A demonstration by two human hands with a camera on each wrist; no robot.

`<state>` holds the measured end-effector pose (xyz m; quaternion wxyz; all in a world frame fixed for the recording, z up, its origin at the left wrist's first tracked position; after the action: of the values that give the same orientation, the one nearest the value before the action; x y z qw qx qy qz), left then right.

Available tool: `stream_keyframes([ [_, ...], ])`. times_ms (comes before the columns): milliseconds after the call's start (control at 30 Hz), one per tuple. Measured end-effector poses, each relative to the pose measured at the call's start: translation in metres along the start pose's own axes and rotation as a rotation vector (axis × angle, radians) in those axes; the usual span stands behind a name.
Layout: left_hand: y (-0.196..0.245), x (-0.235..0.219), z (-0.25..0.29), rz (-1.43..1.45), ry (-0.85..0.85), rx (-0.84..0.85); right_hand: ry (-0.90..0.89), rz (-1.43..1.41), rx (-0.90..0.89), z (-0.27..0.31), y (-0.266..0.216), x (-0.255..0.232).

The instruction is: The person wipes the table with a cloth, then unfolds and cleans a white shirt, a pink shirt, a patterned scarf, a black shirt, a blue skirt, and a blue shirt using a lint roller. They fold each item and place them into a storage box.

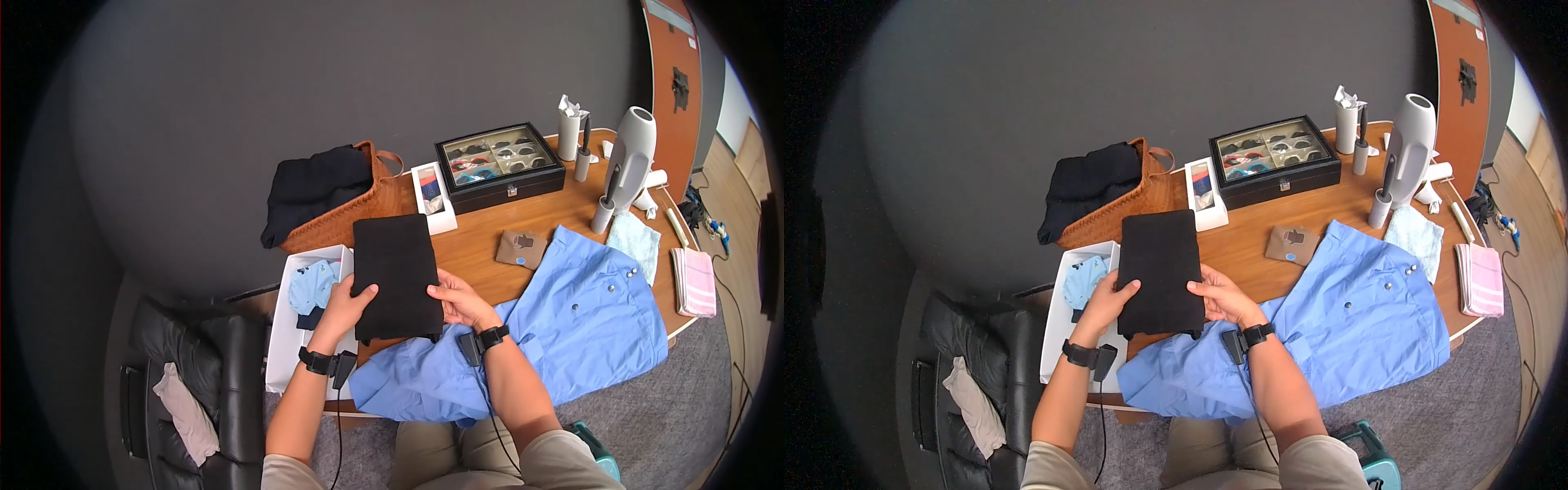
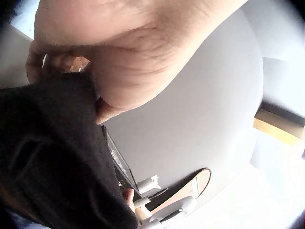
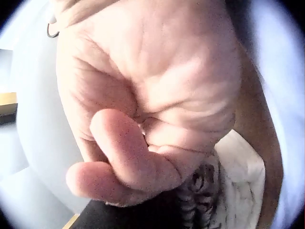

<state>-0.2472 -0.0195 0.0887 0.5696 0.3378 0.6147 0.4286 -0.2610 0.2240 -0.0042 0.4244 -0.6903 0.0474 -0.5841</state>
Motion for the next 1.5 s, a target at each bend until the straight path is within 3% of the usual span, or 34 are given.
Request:
stream_keyframes([
  [67,0.002,-0.004,0.001,-0.532,0.109,0.213,-0.063,-0.045,0.021,0.004,-0.003,0.008],
  [200,0.011,-0.009,0.011,-0.663,0.129,0.286,-0.078,-0.044,0.016,0.012,-0.008,0.015],
  [267,0.013,0.004,0.025,0.253,-0.103,-0.169,-0.029,-0.096,0.023,0.015,-0.007,0.014],
  [300,0.020,0.006,0.031,0.254,-0.095,-0.170,-0.034,-0.094,0.029,0.018,-0.008,0.016],
  [367,0.028,0.019,0.046,0.608,-0.242,-0.377,-0.098,-0.185,0.039,0.024,-0.008,0.017],
  [567,0.029,0.042,0.069,0.716,-0.321,-0.482,-0.272,-0.312,0.031,0.026,0.005,-0.005],
  [700,0.026,0.054,0.090,0.895,-0.354,-0.553,-0.195,-0.281,-0.008,0.036,0.004,-0.009],
  [867,0.024,0.044,0.097,1.032,-0.297,-0.574,-0.291,-0.229,0.083,0.044,0.007,0.004],
  [900,0.024,0.038,0.100,1.045,-0.279,-0.567,-0.245,-0.223,0.067,0.045,0.009,0.007],
  [967,0.032,0.022,0.104,0.965,-0.269,-0.388,-0.206,-0.210,0.060,0.046,0.008,0.013],
  [1033,0.037,-0.002,0.107,0.909,-0.206,-0.279,-0.469,-0.400,0.155,0.049,0.001,0.024],
  [1067,0.046,-0.019,0.113,0.842,-0.156,-0.185,-0.474,-0.398,0.165,0.044,0.001,0.020],
  [1133,0.041,-0.065,0.119,0.771,-0.066,-0.306,-0.601,-0.363,0.181,0.039,0.003,0.013],
  [1167,0.046,-0.088,0.118,0.794,0.018,-0.196,-0.648,-0.350,0.183,0.037,0.004,0.010],
  [1200,0.038,-0.107,0.109,0.896,-0.092,-0.190,-0.646,-0.351,0.187,0.037,0.004,0.010],
  [1300,-0.020,-0.183,0.075,0.839,-0.025,-0.215,-0.612,-0.326,0.185,0.037,0.005,0.014],
  [1500,-0.080,-0.220,0.052,0.806,0.138,-0.270,-0.543,-0.265,0.209,0.037,0.007,0.017],
])
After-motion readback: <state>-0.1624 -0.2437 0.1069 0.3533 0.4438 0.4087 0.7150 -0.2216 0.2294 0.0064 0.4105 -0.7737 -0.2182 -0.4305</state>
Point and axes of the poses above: each hand's wrist, its own z-axis away from the middle knuckle, its own x-axis out of the palm, y = z × x, the point moved 5 cm from there along -z, towards the middle knuckle, and after that the axes turned 10 degrees about y, right-handed, at the moved point
